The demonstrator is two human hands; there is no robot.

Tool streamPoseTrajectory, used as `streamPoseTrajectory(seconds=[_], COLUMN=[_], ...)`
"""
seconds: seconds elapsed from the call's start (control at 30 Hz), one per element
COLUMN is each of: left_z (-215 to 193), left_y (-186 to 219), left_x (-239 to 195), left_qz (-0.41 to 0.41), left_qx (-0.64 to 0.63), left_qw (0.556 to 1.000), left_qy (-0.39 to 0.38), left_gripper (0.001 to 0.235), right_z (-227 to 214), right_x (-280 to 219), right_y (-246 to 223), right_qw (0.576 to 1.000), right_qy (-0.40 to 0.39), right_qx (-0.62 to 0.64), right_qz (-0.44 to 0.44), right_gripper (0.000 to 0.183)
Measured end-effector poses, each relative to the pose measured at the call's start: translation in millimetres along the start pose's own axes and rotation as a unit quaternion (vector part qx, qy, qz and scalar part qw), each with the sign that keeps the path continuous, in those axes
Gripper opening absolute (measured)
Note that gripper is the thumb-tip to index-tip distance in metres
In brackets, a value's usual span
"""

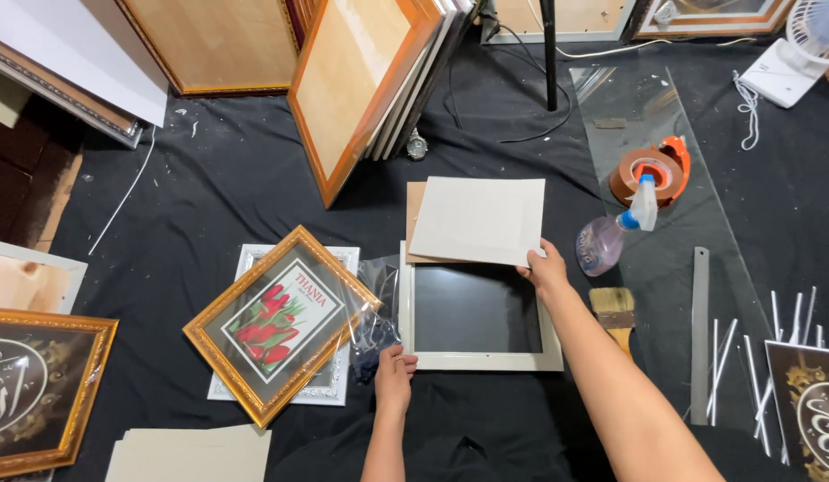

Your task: The person uses a red utility knife to pry open a white picture frame, removes the backing and a white mat, then uses a brush to wipe the glass surface. The frame is placed on a black cloth with other frames and tools nearby.

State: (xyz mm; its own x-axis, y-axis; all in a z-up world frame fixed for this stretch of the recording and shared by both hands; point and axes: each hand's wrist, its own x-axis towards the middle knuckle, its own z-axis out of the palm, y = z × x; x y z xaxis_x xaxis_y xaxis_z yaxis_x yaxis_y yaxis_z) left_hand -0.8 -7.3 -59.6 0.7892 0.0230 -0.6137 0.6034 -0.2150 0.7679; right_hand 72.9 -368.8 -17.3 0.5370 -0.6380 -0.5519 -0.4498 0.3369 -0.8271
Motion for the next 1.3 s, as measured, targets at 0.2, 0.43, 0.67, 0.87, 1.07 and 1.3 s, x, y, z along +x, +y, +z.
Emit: streamPoseTrajectory(seconds=[0.2,0.43,0.67,0.87,1.07,1.3], left_z=[-4.6,6.6,-6.8,-12.4,-6.3,1.3], left_y=[21.4,69.3,62.1,53.4,47.7,20.8], left_x=[-16.4,-60.0,-74.0,-96.6,-124.8,-135.1], left_qz=[0.048,0.1,0.074,0.065,0.025,0.014], left_qx=[0.115,-0.046,-0.118,-0.165,-0.168,-0.177], left_qw=[0.992,0.979,0.971,0.943,0.954,0.979], left_qy=[-0.031,-0.171,-0.193,-0.282,-0.248,-0.095], left_gripper=[0.022,0.022,0.024,0.017,0.009,0.005], right_z=[-14.7,18.7,26.6,9.2,-8.5,-31.5], right_x=[7.9,-191.2,-249.3,-255.7,-282.5,-278.2], right_y=[48.2,81.4,66.9,80.7,91.3,104.9], right_qw=[0.894,0.934,0.949,0.933,0.919,0.916], right_qy=[0.136,-0.307,-0.291,-0.353,-0.255,-0.168], right_qx=[-0.36,-0.167,-0.11,-0.038,-0.248,-0.21], right_qz=[-0.228,-0.075,-0.057,-0.049,-0.168,-0.298], right_gripper=[0.056,0.028,0.03,0.052,0.032,0.021])
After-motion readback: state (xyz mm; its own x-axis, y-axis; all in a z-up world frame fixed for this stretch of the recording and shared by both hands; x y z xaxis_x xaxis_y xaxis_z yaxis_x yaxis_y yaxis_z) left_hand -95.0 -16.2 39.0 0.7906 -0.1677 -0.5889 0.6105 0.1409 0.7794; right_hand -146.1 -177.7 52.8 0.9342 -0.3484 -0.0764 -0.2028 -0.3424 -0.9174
